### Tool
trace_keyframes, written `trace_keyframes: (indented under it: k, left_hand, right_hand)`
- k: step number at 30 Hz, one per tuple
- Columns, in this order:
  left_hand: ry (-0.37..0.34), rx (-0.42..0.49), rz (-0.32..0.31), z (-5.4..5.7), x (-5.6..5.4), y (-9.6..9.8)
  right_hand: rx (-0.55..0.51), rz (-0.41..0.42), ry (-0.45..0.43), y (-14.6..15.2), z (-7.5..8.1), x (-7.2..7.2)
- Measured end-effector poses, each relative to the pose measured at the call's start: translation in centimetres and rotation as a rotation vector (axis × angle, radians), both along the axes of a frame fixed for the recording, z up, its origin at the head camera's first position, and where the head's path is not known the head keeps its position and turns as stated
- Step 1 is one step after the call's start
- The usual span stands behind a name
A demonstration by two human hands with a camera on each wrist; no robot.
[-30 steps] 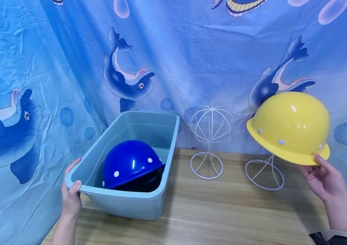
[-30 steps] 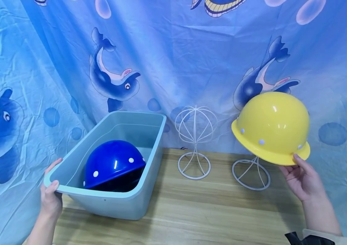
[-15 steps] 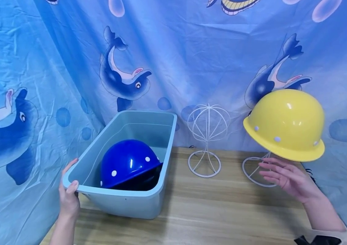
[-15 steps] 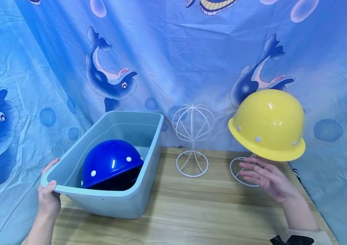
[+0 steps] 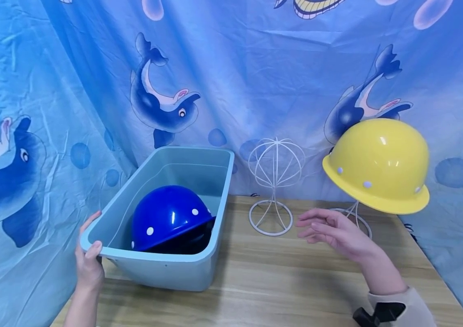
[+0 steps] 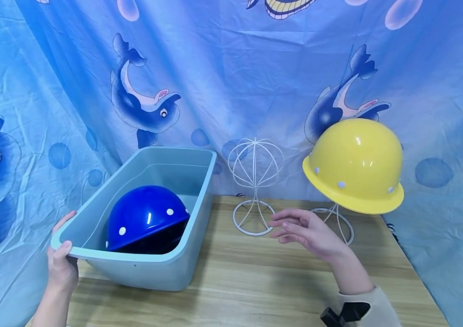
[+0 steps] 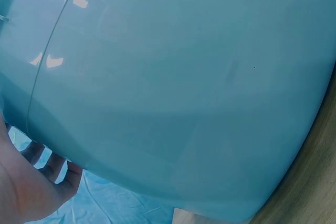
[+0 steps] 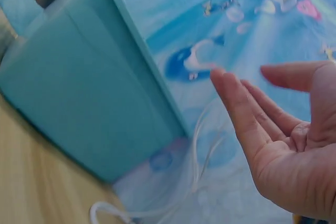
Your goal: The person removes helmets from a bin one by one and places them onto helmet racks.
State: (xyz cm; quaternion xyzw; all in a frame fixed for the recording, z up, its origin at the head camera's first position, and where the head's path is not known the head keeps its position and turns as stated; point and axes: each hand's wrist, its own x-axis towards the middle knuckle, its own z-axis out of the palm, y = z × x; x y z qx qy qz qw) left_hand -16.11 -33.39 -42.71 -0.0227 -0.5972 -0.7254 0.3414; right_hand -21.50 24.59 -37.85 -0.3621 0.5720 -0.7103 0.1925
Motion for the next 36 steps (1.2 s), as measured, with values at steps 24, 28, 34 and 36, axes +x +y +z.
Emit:
trace_keyframes:
  k: [24, 28, 34, 36]
  left_hand:
    - [-0.008, 0.021, 0.027, 0.4, 0.3, 0.6]
    - [-0.008, 0.016, 0.013, 0.5, 0.4, 0.7]
    - [-0.016, 0.030, 0.023, 0.1, 0.1, 0.4]
    - [-0.024, 0.032, 0.028, 0.0, -0.1, 0.3]
  right_hand:
    - [0.231, -0.147, 0.361, -17.7, 6.6, 1.3]
    - [0.237, -0.138, 0.450, -20.1, 6.4, 1.4]
    - [0.372, -0.144, 0.607, -22.6, 6.1, 1.5]
    - [0.442, -0.138, 0.653, -23.2, 6.0, 1.5]
